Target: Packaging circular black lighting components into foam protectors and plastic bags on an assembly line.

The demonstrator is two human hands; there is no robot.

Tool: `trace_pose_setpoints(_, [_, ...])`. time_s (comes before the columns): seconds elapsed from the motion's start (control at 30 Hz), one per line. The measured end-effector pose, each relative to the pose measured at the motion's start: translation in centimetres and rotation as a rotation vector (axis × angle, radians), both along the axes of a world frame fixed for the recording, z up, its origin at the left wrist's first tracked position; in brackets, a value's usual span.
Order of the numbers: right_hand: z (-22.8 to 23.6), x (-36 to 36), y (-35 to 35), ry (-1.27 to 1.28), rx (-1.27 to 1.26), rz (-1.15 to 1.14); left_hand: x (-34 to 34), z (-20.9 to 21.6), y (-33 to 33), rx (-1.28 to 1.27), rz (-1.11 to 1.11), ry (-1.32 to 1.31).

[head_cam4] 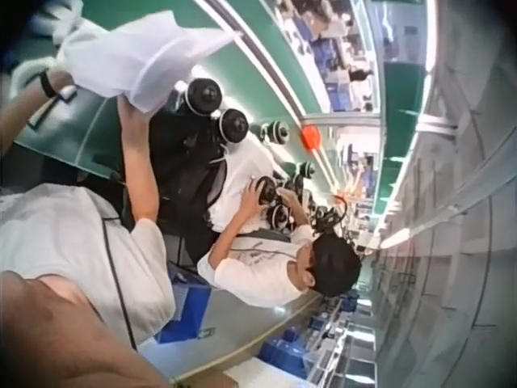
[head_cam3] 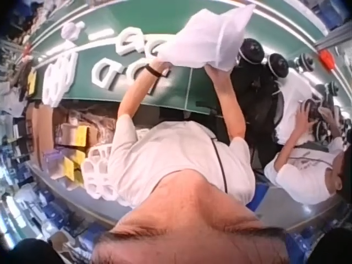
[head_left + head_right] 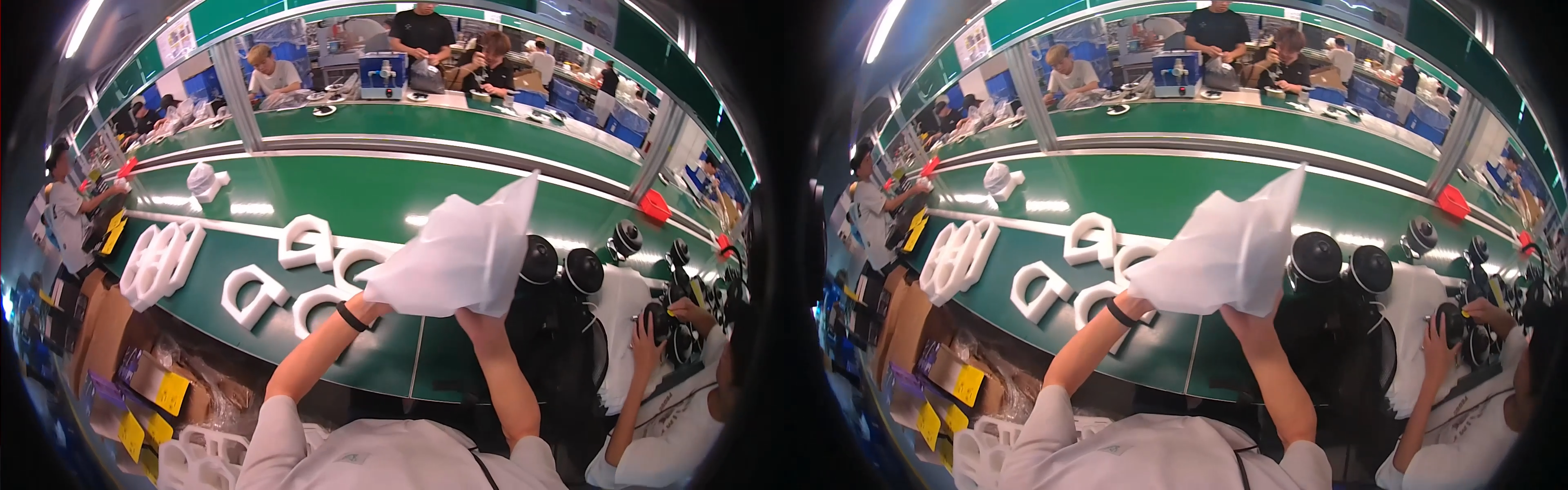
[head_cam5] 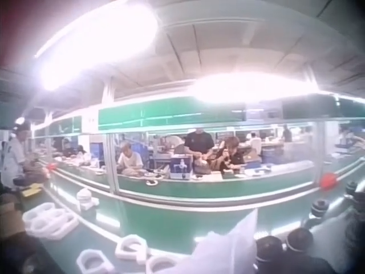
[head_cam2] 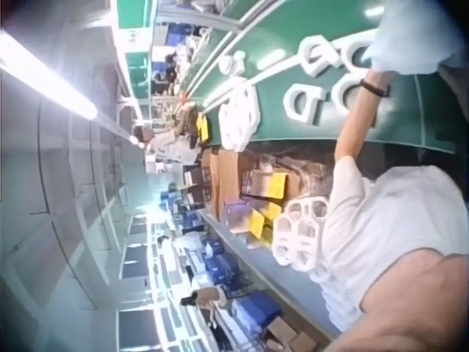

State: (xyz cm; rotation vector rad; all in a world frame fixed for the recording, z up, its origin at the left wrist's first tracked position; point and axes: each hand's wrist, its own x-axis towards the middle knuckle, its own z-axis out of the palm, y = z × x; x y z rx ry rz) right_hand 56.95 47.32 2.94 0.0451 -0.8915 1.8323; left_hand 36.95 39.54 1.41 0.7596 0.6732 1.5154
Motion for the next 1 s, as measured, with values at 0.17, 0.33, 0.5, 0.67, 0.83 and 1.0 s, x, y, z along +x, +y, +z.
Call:
trace_pose_setpoints(0.17, [1.2, 0.0, -0.7, -0.026, 0.135, 0.034, -1.3, -4.4, 1.2, 0.387, 0.184, 0.611])
trace_pose_setpoints(0.33, [1.7, 0.8, -0.2, 0.038, 0.185, 0.079, 0.3, -5.8, 2.9, 0.274, 0.171, 0.404])
trace_pose_setpoints(0.5, [0.7, 1.5, -0.1, 0.030, 0.053, 0.026, 0.5, -0.6, 1.5, 0.436, 0.573, 1.540])
trace_pose_setpoints(0.67, [-0.7, 1.4, 0.1, 0.128, -0.029, 0.132, 1.5, 0.8, 0.8, 0.125, 0.295, 0.370])
trace_pose_setpoints(0.83, [-2.5, 0.9, -0.2, 0.325, -0.482, 0.281, 4.3, 0.8, -0.2, 0.501, 0.220, -0.030])
trace_pose_setpoints(1.0, [-6.3, -0.7, -0.6, -0.301, 0.145, -0.183, 4.5, -0.5, 1.3, 0.589, 0.391, -0.137])
